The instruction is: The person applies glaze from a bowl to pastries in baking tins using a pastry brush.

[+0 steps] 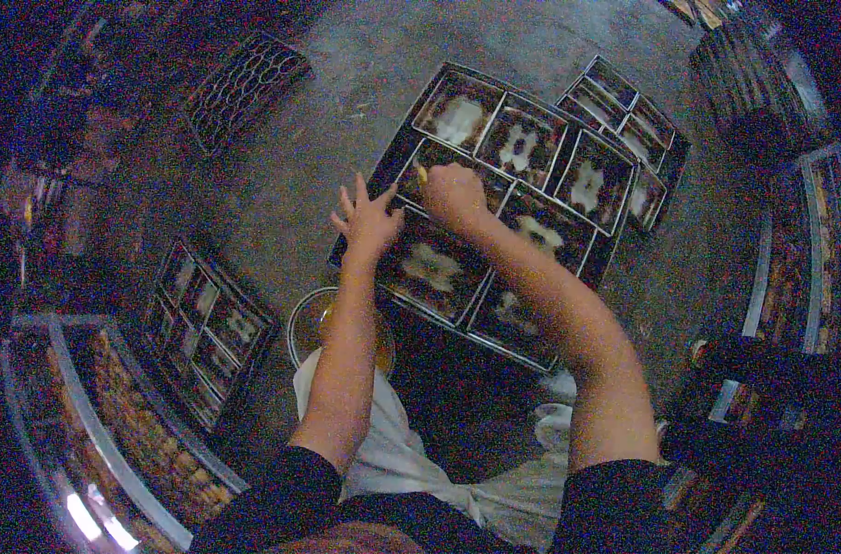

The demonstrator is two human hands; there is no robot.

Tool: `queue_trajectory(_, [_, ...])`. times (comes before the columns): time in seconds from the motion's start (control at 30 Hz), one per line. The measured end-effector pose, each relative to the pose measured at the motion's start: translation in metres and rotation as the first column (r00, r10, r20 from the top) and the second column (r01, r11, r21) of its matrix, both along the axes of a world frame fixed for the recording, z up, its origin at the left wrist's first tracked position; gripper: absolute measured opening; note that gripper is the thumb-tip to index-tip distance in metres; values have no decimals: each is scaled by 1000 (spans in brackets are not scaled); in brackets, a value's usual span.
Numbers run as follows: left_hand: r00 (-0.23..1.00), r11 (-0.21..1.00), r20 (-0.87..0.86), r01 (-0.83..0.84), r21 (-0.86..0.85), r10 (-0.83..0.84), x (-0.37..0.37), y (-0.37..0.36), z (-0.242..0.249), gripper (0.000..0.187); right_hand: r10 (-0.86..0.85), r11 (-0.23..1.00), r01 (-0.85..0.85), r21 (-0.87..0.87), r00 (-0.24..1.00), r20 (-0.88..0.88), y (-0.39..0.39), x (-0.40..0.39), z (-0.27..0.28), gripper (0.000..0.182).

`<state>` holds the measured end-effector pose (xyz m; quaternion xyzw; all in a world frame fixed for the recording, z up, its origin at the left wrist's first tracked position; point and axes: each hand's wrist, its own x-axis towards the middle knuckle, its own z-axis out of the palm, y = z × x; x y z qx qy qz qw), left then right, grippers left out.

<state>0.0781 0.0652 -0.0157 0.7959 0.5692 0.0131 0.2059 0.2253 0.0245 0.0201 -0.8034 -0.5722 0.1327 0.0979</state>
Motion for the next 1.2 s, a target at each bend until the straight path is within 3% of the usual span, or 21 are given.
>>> queue_trajectory(0.1, [1000,1000,-17,5,12,-5,0,0,-2,49,-241,969,235,-73,966,-91,17,16,10,27])
queue_trajectory(0.13, [1000,1000,-23,5,19,-4,1,0,-3,49,-265,964,264,-23,962,-59,16,19,21,27])
queue_trajectory(0.23, [1000,999,-28,-5,32,6,3,-1,-1,50,-70,997,68,24,988,140,20,31,8,26])
queue_trajectory(0.37, [999,1000,36,-31,2,31,3,-6,10,49,131,974,-78,-211,960,248,17,29,32,21])
queue_trajectory(0.57, [998,999,55,-39,25,38,3,-6,8,49,197,903,-90,-420,955,220,6,42,69,21])
queue_trajectory(0.67, [997,999,73,-34,36,31,3,-5,6,49,211,944,-145,-296,956,204,34,54,23,22])
queue_trajectory(0.77, [997,998,79,-30,47,26,4,-5,4,49,60,997,-55,-46,990,126,54,49,3,27])
queue_trajectory(0.87, [997,998,75,-34,56,30,5,-6,0,50,132,990,-126,-59,985,113,51,47,18,29])
queue_trajectory(0.97, [998,998,53,-37,56,34,7,-6,-1,51,251,929,-200,-313,959,131,42,77,-1,27])
queue_trajectory(1.0, [999,998,35,-43,45,41,8,-6,4,51,293,906,-217,-364,942,167,26,74,24,21])
queue_trajectory(1.2, [1000,999,3,-21,36,20,5,-8,10,51,291,953,-245,-176,902,319,15,63,36,16])
